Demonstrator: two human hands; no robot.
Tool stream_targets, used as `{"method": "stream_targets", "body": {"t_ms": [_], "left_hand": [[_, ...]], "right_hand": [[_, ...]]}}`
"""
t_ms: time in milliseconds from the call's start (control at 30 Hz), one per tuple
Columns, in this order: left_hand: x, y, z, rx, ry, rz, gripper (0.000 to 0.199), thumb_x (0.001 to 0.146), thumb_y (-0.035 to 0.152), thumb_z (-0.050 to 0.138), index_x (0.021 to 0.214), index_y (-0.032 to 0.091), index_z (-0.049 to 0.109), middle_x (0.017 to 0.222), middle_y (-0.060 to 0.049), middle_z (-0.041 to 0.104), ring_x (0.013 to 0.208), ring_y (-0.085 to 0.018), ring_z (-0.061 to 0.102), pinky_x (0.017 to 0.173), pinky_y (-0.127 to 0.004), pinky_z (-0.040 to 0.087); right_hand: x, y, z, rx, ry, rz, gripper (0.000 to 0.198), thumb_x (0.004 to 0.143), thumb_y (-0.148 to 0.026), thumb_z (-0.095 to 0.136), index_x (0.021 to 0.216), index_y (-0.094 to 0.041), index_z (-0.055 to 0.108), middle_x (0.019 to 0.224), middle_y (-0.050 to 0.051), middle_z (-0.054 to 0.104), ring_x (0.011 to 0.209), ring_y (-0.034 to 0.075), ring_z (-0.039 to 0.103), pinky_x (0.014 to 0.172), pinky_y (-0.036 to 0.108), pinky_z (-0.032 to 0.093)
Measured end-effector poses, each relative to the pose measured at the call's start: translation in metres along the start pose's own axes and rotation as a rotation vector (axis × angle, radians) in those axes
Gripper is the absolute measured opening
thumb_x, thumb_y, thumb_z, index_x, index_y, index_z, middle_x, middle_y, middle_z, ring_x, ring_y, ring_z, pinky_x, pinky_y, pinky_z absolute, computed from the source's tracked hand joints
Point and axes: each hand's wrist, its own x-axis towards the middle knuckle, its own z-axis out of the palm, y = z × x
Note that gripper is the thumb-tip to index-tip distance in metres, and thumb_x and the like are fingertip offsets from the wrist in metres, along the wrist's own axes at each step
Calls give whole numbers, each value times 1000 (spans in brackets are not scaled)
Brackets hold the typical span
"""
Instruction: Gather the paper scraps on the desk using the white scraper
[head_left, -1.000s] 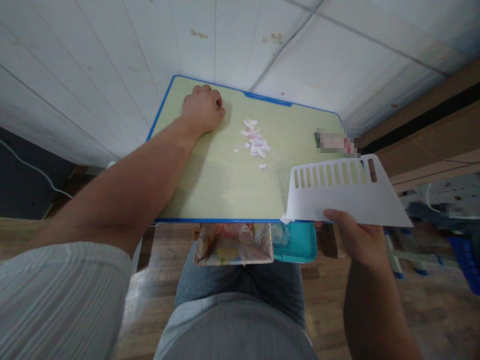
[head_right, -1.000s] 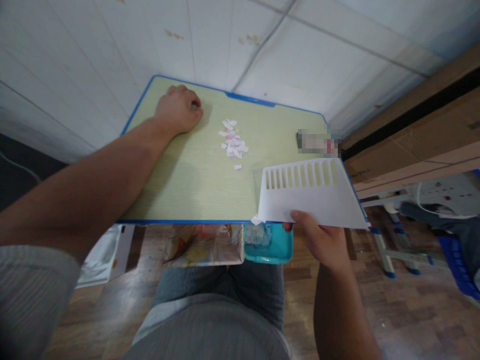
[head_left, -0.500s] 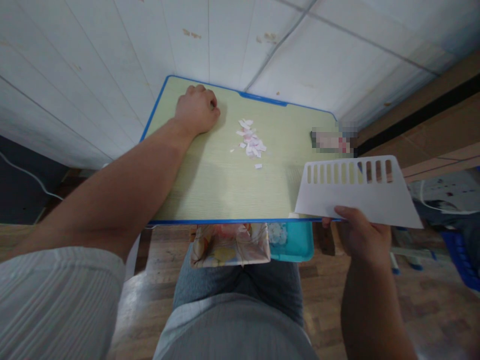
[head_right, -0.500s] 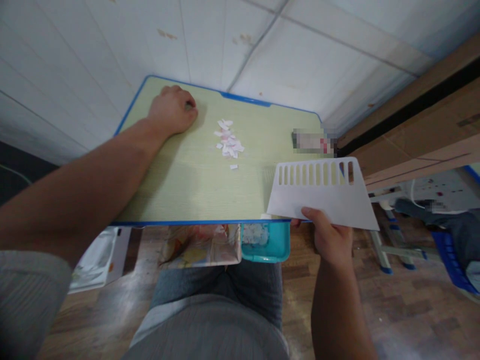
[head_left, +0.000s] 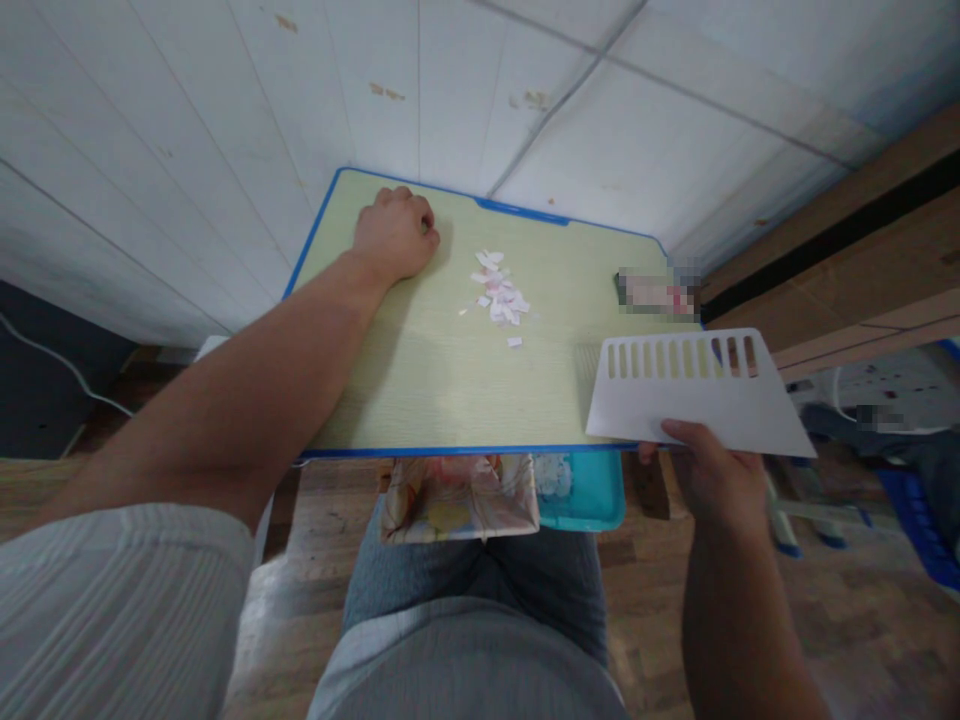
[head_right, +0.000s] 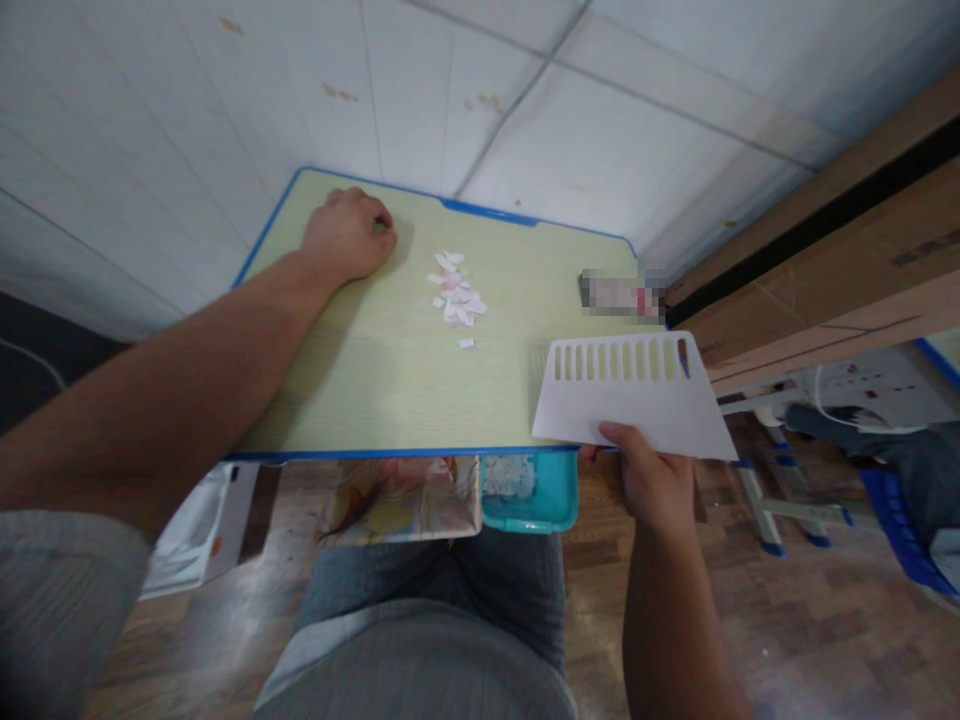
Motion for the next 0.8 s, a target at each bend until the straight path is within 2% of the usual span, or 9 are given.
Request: {"method": "stream_targets", "body": {"t_ms": [100,200,300,367,433,567,700,800], "left_hand": [[-7,7,-6,39,-16,2,20,115,18,70,131,15,81,143,-11,73,129,-29,50,123,-54,51],[-11,9,-11,60,-34,10,24,115,20,67,133,15,82,149,-15,74,138,-33,55,123,-56,52],[-10,6,-12,28,-27,17,22,112,24,66,127,20,83,147,-16,76,143,-38,58,119,-57,53],[-8,2,-10,-15,-17,25,21,110,28,66,123,25,83,145,-15,76,147,-42,58,119,-59,53],[-6,-2,-6,-52,-11,26,20,108,30,67,121,28,83,145,-15,76,151,-45,58,121,-61,52],[-2,-8,4,-61,30,40,19,104,28,69,116,27,83,140,-18,78,148,-48,61,121,-65,54],[2,-19,17,-101,114,106,12,96,28,75,106,27,81,128,-17,78,139,-49,66,115,-68,58],[4,-27,24,-202,164,140,7,96,35,77,101,32,79,119,-14,77,136,-47,67,116,-68,58]], "right_hand": [[14,-8,26,88,11,38,22,89,-45,87,84,-30,73,67,0,72,60,28,71,57,44,65],[35,-19,61,122,-50,17,21,91,-43,84,80,-28,74,72,2,78,63,26,73,62,42,65],[55,-28,92,143,-62,34,22,85,-45,87,82,-26,76,72,4,81,58,24,73,64,41,66],[63,-31,103,139,-65,46,25,81,-48,87,81,-25,77,71,5,82,56,24,72,64,42,67],[64,-35,107,105,-91,37,26,81,-50,86,77,-25,77,70,6,81,57,25,71,65,43,66],[57,-43,100,10,-218,-26,34,88,-43,78,58,-28,72,64,5,76,66,26,74,80,44,68],[54,-43,97,27,-140,-2,33,90,-44,79,61,-29,73,62,3,74,61,26,69,74,45,65],[54,-37,100,-15,-148,17,36,94,-47,81,62,-29,76,69,5,81,70,29,76,89,50,70]]}}
